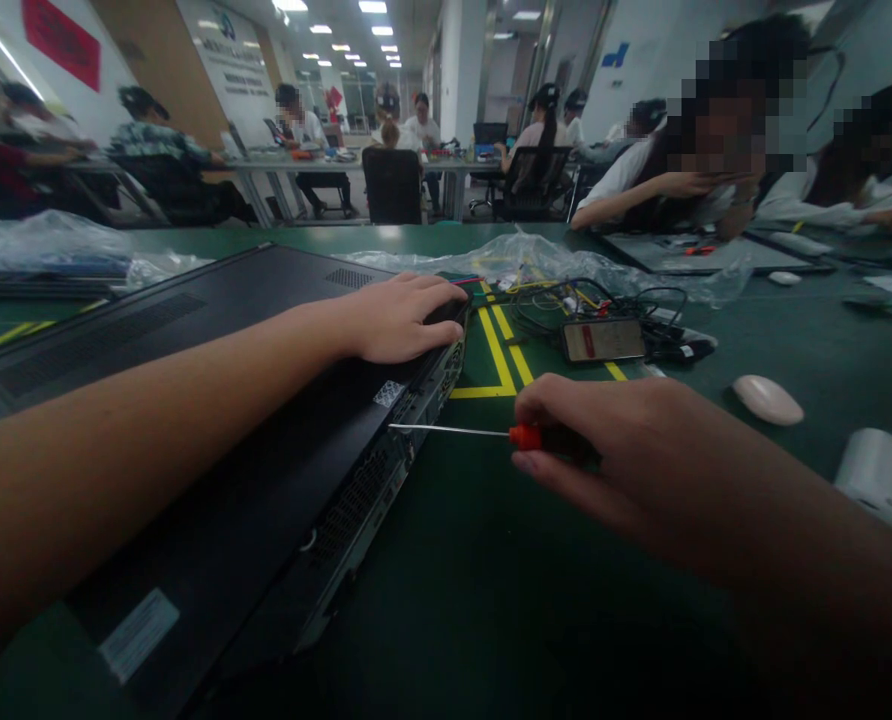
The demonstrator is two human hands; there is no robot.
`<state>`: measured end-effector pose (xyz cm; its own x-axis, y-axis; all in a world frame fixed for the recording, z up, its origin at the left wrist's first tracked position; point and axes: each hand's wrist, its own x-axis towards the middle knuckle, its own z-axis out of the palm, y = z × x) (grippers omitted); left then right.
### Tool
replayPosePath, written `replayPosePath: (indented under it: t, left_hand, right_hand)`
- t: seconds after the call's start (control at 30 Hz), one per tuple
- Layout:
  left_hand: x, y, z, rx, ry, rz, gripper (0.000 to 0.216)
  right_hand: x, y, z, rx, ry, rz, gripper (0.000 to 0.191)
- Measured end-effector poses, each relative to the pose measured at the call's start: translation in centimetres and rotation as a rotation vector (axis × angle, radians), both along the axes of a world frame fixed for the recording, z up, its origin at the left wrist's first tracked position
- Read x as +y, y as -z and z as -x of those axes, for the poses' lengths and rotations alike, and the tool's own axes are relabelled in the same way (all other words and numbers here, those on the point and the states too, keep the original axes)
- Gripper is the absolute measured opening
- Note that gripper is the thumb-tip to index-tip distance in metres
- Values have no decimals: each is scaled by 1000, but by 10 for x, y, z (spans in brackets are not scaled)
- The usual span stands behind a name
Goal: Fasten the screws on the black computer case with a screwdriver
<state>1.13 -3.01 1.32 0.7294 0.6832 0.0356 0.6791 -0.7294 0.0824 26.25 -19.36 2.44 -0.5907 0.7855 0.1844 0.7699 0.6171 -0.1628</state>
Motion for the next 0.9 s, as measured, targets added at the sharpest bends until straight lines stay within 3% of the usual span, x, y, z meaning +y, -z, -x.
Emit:
replayPosePath:
  t: [0.37, 0.53, 0.9]
  left_hand:
    - [1, 1, 0, -8, -11, 1, 77]
    - [0, 0, 1, -4, -17, -3, 76]
    - [1, 1, 0, -10, -6, 0, 78]
  right_hand:
    - [1, 0, 2, 26, -25, 52, 30]
    - [-1, 1, 1, 29, -24, 46, 14]
    - [1, 2, 1, 36, 1, -5, 4]
